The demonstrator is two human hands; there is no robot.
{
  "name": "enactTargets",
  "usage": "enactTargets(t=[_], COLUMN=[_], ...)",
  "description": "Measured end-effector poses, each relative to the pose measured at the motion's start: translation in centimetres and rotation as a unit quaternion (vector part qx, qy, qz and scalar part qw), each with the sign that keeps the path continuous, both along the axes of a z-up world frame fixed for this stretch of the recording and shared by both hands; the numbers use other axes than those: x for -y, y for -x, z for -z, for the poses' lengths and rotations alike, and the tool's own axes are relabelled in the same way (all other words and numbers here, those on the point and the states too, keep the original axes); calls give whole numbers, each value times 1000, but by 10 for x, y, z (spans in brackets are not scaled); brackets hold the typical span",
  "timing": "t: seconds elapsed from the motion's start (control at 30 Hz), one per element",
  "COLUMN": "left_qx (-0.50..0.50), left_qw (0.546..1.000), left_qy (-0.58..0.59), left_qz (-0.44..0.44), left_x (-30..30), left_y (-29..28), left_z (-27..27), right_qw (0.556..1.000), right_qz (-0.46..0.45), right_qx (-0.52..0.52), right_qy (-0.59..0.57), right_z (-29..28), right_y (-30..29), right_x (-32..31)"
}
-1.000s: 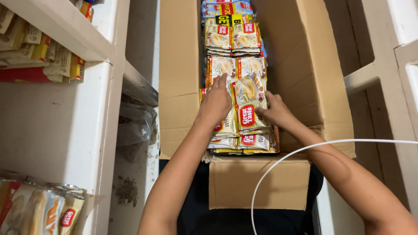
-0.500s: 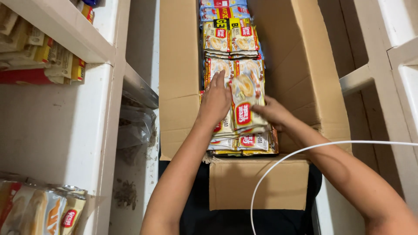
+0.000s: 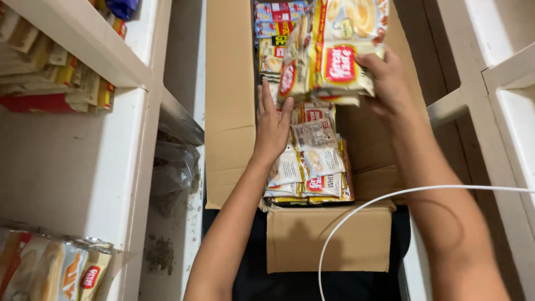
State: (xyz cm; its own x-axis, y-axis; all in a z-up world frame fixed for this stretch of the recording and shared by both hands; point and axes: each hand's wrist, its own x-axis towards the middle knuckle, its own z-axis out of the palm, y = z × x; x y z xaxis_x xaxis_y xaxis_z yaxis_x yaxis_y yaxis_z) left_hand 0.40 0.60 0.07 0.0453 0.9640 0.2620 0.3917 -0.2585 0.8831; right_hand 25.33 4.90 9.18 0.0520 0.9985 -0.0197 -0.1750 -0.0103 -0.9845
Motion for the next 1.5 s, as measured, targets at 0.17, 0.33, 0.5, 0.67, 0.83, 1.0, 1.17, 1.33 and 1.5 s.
enactTargets(t=[0.17, 0.33, 0.5, 0.67, 0.83, 1.0, 1.17, 1.33, 1.5], left_qx=[-24, -52, -20, -41, -58, -63, -47, -46, -192], left_qw=[998, 997, 999, 999, 998, 998, 998, 999, 978], left_qy=[-27, -48, -38, -16, -32, -20, -33, -13, 45], left_qz=[-43, -37, -16, -5, -2, -3, 5, 17, 69], left_x=[5, 7, 9, 12, 13, 11, 13, 15, 19], left_y=[7, 11, 7, 10, 9, 10, 14, 15, 12], left_z=[-2, -7, -9, -15, -4, -7, -6, -10, -3], right_qw=[998, 970, 975, 765, 657, 627, 634, 806, 947], right_qz=[-7, 6, 8, 92, -80, -213, -96, -107, -157], right_qx=[-61, 200, 125, 636, 716, 691, 761, 582, 265], right_qy=[21, 139, 183, 41, 221, 290, 104, -16, 91], right_z=[85, 265, 250, 233, 188, 179, 136, 99, 42], right_y=[5, -31, -38, -25, 5, 27, 42, 32, 19], right_x=[-61, -93, -80, -51, -24, -3, 40, 71, 83])
